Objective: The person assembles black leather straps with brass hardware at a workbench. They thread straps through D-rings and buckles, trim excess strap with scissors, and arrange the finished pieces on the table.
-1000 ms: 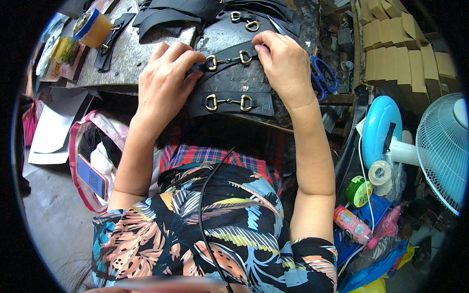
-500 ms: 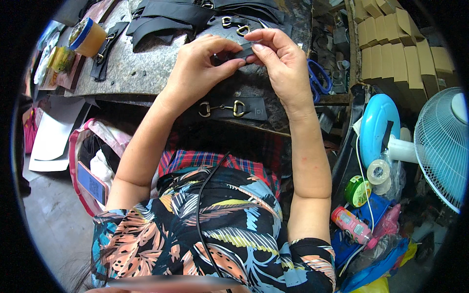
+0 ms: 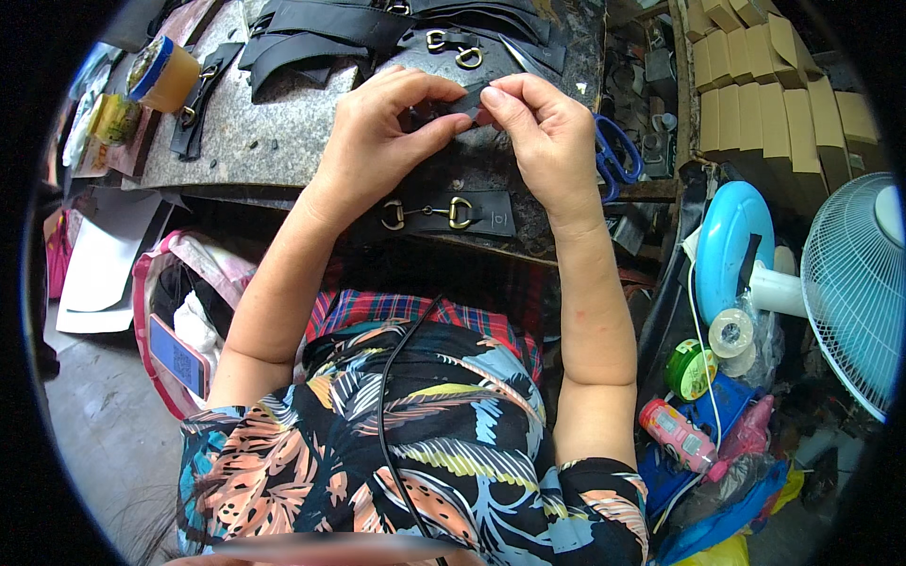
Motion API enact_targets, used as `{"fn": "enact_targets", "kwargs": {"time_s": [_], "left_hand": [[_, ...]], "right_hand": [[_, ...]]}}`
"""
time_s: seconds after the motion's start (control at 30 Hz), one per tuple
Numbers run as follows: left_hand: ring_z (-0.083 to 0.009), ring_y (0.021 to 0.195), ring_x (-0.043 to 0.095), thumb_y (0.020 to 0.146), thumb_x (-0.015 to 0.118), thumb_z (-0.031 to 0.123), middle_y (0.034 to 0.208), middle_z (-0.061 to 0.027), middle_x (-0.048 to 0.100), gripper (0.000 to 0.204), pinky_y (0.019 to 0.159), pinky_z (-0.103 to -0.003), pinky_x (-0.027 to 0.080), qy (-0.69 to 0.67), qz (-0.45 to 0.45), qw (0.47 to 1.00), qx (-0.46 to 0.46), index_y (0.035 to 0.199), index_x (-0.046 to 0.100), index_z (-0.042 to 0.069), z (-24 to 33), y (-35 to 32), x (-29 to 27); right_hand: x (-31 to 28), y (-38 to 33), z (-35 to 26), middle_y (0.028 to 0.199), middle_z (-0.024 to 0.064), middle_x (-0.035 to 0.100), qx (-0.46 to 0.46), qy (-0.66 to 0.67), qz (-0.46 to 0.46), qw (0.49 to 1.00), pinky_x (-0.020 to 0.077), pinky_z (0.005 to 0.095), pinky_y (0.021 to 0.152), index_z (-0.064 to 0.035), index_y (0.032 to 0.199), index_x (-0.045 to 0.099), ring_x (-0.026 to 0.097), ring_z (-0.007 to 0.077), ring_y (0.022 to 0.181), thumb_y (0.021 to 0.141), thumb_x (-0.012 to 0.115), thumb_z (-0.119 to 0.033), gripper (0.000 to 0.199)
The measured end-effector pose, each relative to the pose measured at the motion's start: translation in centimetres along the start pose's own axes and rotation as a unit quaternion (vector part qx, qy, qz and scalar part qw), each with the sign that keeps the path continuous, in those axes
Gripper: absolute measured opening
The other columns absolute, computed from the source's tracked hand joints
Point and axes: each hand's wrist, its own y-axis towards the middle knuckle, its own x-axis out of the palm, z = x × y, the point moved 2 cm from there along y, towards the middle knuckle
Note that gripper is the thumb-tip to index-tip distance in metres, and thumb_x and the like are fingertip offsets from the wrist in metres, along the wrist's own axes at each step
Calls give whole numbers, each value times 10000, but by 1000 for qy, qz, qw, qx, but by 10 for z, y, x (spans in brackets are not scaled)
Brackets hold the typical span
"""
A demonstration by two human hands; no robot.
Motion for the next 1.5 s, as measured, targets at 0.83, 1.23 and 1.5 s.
{"fn": "enact_targets", "kwargs": {"time_s": [0.83,1.23,1.5], "left_hand": [[-130,1038,679,943,687,10,1098,-72,722,173,869,-276,545,-185,67,978,-68,1109,726,36,-8,1,-6],[-353,910,673,910,696,95,1029,-169,658,284,834,-393,536,99,-85,991,-29,1178,701,0,-5,4,-23],[-316,954,648,797,820,173,966,-103,644,221,830,-410,528,155,-69,985,-15,962,723,62,2,-13,-10]], "right_hand": [[-1,2,-1,972,30,734,-80,4,-21,997,548,229,823,-37,1023,703,675,75,913,887,767,5,156],[-2,3,6,888,32,707,26,-15,33,999,560,219,690,-19,1031,640,693,85,791,933,722,-32,129],[0,0,1,898,27,704,-40,-181,65,981,521,229,687,-27,1085,668,645,77,764,912,703,11,181]]}}
